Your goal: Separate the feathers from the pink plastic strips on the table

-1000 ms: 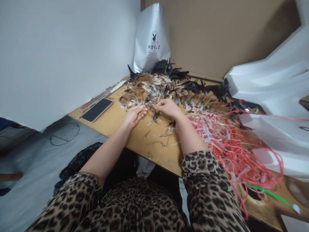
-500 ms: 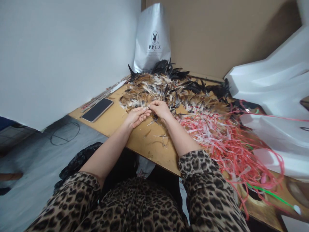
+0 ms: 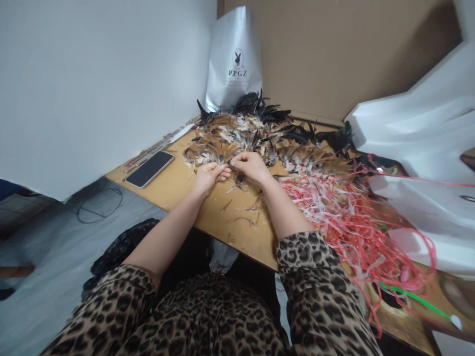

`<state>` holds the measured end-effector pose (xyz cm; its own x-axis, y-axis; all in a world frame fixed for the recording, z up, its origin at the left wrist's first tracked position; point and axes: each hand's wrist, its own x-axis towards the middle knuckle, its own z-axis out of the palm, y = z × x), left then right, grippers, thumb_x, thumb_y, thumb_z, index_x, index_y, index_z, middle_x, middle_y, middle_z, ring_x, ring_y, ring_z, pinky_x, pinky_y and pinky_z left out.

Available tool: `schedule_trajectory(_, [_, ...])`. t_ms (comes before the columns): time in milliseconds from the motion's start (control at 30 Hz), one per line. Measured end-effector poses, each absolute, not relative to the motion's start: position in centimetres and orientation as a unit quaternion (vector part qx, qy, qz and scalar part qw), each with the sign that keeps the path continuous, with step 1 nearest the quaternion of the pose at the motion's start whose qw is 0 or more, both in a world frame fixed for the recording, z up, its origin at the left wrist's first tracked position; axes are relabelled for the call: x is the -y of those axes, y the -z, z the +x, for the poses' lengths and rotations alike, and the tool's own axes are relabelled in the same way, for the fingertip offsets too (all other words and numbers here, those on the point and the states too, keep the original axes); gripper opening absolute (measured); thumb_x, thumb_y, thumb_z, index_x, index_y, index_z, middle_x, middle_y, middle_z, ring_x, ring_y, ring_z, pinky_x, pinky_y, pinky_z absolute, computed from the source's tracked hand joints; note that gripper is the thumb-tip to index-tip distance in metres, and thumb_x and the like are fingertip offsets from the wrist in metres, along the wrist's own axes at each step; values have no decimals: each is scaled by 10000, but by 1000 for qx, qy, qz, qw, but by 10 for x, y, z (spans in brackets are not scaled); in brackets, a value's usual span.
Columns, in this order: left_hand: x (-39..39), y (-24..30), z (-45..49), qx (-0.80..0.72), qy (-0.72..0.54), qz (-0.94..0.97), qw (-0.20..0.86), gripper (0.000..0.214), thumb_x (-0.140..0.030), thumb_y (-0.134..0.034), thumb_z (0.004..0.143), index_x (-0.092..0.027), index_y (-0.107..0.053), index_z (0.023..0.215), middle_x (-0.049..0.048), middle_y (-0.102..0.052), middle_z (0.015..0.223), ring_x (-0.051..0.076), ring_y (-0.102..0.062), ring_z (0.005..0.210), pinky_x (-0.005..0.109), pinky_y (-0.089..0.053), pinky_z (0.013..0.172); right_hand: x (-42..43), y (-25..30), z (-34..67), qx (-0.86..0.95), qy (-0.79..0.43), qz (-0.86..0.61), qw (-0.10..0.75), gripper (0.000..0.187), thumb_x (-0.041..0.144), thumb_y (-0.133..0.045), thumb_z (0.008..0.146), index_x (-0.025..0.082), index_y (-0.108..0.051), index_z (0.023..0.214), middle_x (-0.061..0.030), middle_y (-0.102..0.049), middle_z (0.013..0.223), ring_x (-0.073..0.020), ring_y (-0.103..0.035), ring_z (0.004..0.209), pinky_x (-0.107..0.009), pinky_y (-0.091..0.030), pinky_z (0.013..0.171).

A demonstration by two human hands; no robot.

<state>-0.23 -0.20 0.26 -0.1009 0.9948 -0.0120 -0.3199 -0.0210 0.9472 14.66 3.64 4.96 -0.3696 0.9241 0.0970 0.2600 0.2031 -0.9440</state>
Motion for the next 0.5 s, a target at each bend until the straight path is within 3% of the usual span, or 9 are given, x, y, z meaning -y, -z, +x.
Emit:
schedule_trajectory(233, [4, -6, 0, -455, -619, 406, 495, 157, -260, -628, 734, -107, -649, 762, 87, -698, 792, 91, -625, 613, 191, -455, 571, -44, -58, 171, 811, -300, -478, 157, 130, 245, -587, 620, 138, -660, 637, 11, -589, 542, -83, -455, 485, -208, -347, 503])
schedule_trajectory(500, [1, -4, -5, -437, -628, 349, 542, 186, -281, -639, 732, -100, -633, 777, 90, -695, 807, 75, -624, 618, 162, -437, 558, -44, -48, 163, 863, -164, -475, 59, 152, 236, -557, 636, 161, -689, 645, -18, -620, 570, -110, -508, 539, -219, -338, 528])
